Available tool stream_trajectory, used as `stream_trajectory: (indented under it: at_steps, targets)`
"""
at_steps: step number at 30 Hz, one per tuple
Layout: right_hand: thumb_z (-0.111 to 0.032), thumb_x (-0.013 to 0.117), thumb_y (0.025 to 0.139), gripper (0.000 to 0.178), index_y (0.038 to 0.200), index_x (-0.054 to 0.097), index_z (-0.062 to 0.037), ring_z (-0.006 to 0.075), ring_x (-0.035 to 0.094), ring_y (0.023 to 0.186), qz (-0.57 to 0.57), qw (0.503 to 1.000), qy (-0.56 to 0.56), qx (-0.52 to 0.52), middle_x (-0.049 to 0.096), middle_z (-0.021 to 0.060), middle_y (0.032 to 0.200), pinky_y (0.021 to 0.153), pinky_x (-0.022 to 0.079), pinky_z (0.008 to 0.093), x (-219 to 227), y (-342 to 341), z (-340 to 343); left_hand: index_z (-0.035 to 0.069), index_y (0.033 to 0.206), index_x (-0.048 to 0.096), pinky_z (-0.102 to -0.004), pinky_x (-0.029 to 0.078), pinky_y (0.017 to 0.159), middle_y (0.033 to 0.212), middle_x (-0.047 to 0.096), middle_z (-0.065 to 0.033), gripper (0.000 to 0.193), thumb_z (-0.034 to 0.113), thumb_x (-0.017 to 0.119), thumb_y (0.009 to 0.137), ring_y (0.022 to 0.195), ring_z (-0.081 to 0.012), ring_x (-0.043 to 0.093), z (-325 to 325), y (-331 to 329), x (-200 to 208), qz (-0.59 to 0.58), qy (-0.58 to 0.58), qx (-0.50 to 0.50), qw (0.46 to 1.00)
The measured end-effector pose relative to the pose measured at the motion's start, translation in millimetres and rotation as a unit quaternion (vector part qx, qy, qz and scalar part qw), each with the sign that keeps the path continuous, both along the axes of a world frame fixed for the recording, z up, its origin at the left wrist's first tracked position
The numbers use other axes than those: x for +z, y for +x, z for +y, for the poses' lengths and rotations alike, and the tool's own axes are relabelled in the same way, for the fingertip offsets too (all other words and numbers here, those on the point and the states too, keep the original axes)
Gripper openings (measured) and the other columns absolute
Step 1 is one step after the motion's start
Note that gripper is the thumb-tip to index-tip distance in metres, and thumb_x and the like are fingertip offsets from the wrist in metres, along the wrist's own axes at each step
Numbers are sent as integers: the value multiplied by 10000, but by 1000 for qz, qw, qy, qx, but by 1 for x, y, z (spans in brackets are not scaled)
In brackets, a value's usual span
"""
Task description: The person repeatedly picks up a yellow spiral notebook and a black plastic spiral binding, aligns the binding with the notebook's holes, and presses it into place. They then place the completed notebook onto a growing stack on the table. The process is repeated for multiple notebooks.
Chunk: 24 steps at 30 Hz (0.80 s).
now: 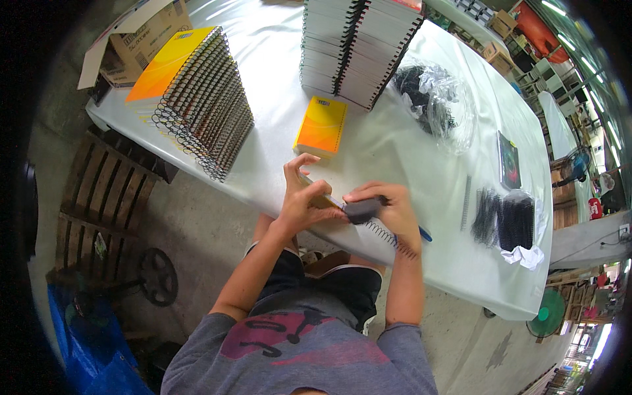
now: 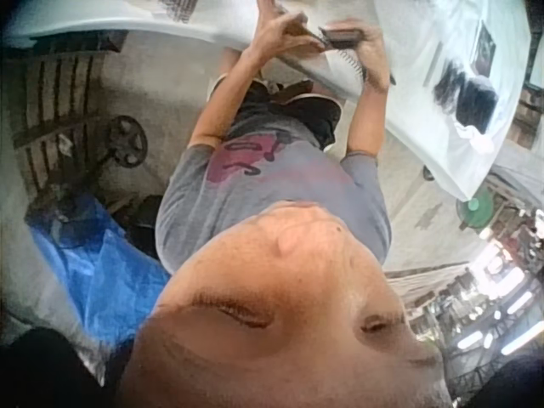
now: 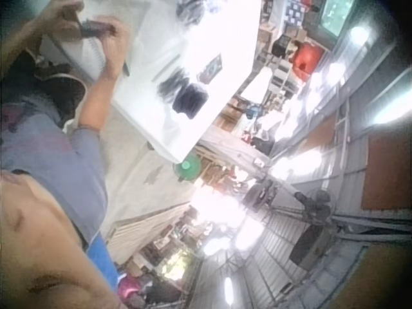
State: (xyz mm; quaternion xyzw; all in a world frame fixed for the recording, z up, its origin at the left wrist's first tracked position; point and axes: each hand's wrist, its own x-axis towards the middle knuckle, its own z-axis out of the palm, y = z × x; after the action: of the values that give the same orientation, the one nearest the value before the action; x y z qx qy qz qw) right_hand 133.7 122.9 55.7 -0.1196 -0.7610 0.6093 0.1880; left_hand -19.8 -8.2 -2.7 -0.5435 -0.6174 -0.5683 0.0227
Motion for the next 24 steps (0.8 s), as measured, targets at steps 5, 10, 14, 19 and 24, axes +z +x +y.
stream_trajectory:
  at_steps: [5,10,14,19,24]
  targets:
    - [121,599,679,266,897,696,3,175,632,832,-12,1000,10,-16,669,100,890,761,485,265,-1,-4,4,110,735,574,-408,359,871,1206,384,-163,488,395,862,464,1116,-329,350,3,1,-3,0,-5,1,1000]
    - [126,611,660,275,889,697,-1,161,632,818,-80,993,64,-61,675,86,868,760,487,262,-2,-12,2,98,712,570,-406,359,870,1212,380,-161,476,376,867,465,1121,-327,346,5,-1,-5,5,-8,0,1000]
    - [118,595,634,296,880,696,-11,151,628,778,11,999,25,-22,683,89,854,724,487,267,3,-11,-2,82,688,568,-409,360,874,1211,376,-164,462,354,869,467,1125,-327,347,5,0,-3,-9,-18,-11,1000]
    - [108,587,643,306,884,711,-34,138,622,755,-25,997,1,-75,690,67,827,711,484,266,-9,-15,5,93,711,598,-415,362,876,1234,359,-169,440,327,875,463,1122,-335,370,8,-3,-4,14,-1,4,1000]
    - [118,605,666,301,897,714,-43,120,608,770,-63,995,60,-45,687,64,839,725,475,245,-10,-19,4,100,802,591,-384,385,850,1281,288,-144,550,404,869,438,1117,-313,399,6,-2,-8,63,-17,44,997]
